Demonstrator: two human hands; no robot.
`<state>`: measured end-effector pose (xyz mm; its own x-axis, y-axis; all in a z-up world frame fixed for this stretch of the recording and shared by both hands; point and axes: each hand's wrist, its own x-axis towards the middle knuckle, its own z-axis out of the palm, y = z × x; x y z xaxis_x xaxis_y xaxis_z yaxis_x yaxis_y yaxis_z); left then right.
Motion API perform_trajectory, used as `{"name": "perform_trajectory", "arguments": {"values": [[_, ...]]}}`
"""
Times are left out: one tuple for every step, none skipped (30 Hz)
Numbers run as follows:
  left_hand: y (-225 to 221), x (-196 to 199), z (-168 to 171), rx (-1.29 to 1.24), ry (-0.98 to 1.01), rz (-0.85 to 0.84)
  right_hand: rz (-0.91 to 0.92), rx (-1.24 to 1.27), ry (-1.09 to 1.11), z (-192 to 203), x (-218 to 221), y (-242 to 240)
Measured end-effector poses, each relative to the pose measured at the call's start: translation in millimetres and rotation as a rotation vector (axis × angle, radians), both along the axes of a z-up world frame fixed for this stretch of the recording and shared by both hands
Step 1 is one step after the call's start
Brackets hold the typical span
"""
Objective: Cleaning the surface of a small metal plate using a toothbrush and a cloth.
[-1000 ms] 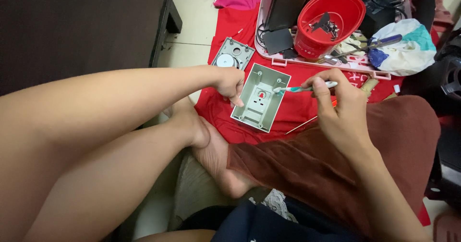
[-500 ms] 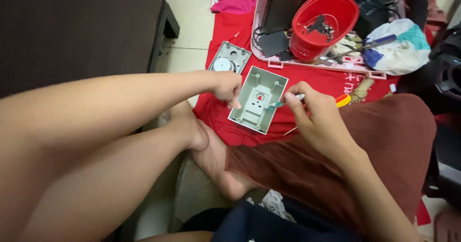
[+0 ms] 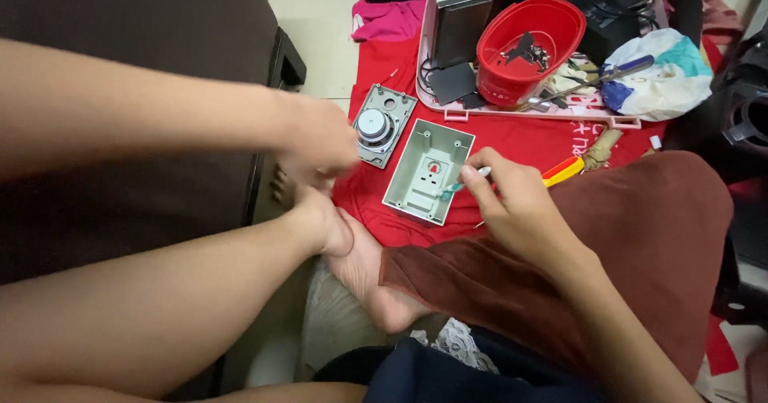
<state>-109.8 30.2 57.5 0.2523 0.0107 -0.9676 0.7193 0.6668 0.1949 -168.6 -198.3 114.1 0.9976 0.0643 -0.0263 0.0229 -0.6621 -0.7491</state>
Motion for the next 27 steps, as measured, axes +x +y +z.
{"name": "perform_trajectory", "arguments": {"values": [[-2, 0, -8, 0.091, 0.006, -0.015, 0.004, 0.008, 0.030, -1, 0, 0], [-3, 0, -16, 0.183, 0.010, -0.030, 0.008, 0.016, 0.059, -2, 0, 0], [-7, 0, -6, 0.182, 0.009, -0.035, 0.003, 0.016, 0.059, -2, -1, 0], [-10, 0, 5, 0.195, -0.009, -0.022, -0.004, 0.023, 0.067, -3, -1, 1], [-13, -1, 14, 0.205, -0.026, -0.007, -0.008, 0.028, 0.077, -4, -2, 2], [-17, -2, 23, 0.201, -0.025, -0.009, -0.011, 0.024, 0.079, -4, -2, 2], [-20, -3, 32, 0.239, -0.041, -0.005, -0.007, 0.016, 0.080, -5, -1, 2], [-24, -4, 41, 0.277, -0.056, -0.002, -0.002, 0.007, 0.081, -5, 0, 3], [-20, -5, 29, 0.272, -0.053, -0.001, -0.002, 0.001, 0.084, -4, 1, 4], [-17, -6, 17, 0.775, -0.174, -0.210, -0.003, 0.000, 0.093, -2, 1, 5], [-14, -7, 5, 1.276, -0.295, -0.424, -0.006, 0.000, 0.102, -1, 2, 5], [-17, -8, 19, 1.271, -0.293, -0.425, -0.006, -0.005, 0.106, 0, 3, 6], [-20, -8, 33, 0.887, -0.244, -0.157, -0.004, -0.008, 0.097, 1, 3, 7], [-22, -8, 47, 0.496, -0.190, 0.099, -0.002, -0.011, 0.087, 3, 4, 7], [-21, -7, 44, 0.493, -0.188, 0.099, -0.002, -0.014, 0.089, 3, 4, 8], [-20, -6, 41, 0.533, -0.205, 0.095, -0.005, -0.010, 0.078, 3, 3, 8], [-18, -6, 37, 0.572, -0.224, 0.091, -0.008, -0.007, 0.066, 3, 3, 8], [-17, -6, 36, 0.568, -0.223, 0.092, -0.008, -0.011, 0.066, 3, 3, 9], [-17, -6, 35, 0.536, -0.219, 0.104, -0.007, -0.011, 0.060, 3, 3, 9], [-16, -7, 35, 0.504, -0.214, 0.117, -0.005, -0.010, 0.053, 3, 3, 9], [-16, -8, 36, 0.502, -0.218, 0.121, -0.002, -0.013, 0.049, 3, 2, 10], [-16, -9, 37, 0.518, -0.234, 0.103, -0.002, -0.019, 0.049, 3, 1, 11], [-16, -10, 39, 0.536, -0.247, 0.083, -0.002, -0.024, 0.052, 3, 1, 12], [-15, -12, 41, 0.536, -0.248, 0.086, 0.000, -0.024, 0.051, 4, 1, 13], [-15, -13, 43, 0.576, -0.282, 0.090, 0.006, -0.021, 0.061, 5, 1, 13], [-15, -15, 45, 0.616, -0.316, 0.094, 0.011, -0.018, 0.071, 6, 2, 14], [-8, -10, 18, 0.614, -0.319, 0.098, 0.014, -0.020, 0.067, 9, 2, 16]]}}
